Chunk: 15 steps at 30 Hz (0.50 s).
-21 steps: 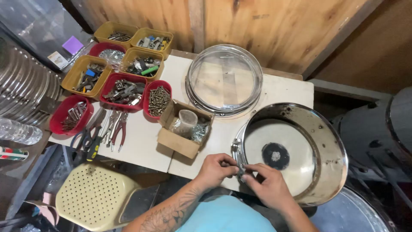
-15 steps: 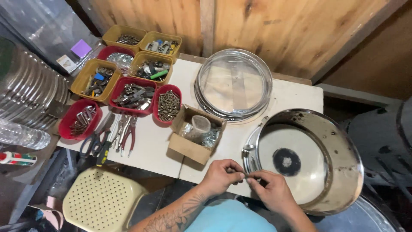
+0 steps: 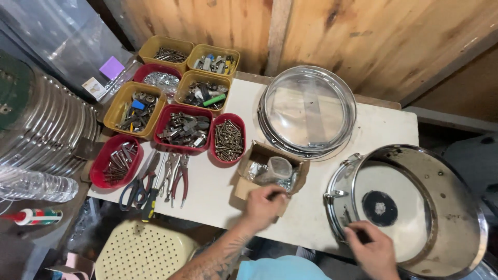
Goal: The person sorts through various containers of hardware on a workbench, picking up and examining small metal parts like screws, washers, and latches. They handle a plastic bag of parts and move several yellow and red bins around the table to access different items.
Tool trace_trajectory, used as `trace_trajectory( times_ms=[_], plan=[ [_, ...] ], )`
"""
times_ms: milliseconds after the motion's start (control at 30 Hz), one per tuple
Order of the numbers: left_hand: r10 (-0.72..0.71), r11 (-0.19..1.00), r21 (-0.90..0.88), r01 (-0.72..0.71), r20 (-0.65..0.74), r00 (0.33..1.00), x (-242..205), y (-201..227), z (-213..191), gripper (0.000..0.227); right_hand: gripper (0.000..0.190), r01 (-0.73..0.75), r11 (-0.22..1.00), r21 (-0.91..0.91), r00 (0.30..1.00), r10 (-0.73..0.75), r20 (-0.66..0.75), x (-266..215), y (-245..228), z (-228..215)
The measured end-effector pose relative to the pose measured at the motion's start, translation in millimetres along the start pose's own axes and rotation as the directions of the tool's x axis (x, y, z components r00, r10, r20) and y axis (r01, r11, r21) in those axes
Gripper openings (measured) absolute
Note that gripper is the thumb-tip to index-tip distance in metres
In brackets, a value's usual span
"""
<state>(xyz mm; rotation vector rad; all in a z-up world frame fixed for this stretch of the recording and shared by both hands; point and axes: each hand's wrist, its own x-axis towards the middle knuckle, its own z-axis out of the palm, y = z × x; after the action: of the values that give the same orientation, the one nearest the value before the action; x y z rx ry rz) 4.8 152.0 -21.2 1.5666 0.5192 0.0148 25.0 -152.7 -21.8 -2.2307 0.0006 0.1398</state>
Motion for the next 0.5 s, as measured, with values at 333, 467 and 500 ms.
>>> trace_trajectory(
  times_ms=[333, 467, 500],
  plan=[
    [0.344, 0.699, 0.706, -0.118, -0.187, 0.920, 116.7, -9.8, -162.5, 0.033, 0.011, -0.179, 0.967, 0.181, 0.893, 0.237, -0.382, 18.9, 49.6, -9.2],
    [0.295, 0.489, 0.815, -0.311, 0.181, 0.938, 118.5, 21.4, -153.6, 0.039, 0.013, -0.248, 0.968, 0.021, 0.901, 0.239, -0.363, 17.4, 44.0, -9.7],
    [0.250, 0.439, 0.816, -0.377, 0.292, 0.923, 121.1, 27.5, -150.8, 0.047, 0.013, -0.225, 0.974, -0.011, 0.914, 0.207, -0.349, 17.8, 47.2, -9.8]
  ],
)
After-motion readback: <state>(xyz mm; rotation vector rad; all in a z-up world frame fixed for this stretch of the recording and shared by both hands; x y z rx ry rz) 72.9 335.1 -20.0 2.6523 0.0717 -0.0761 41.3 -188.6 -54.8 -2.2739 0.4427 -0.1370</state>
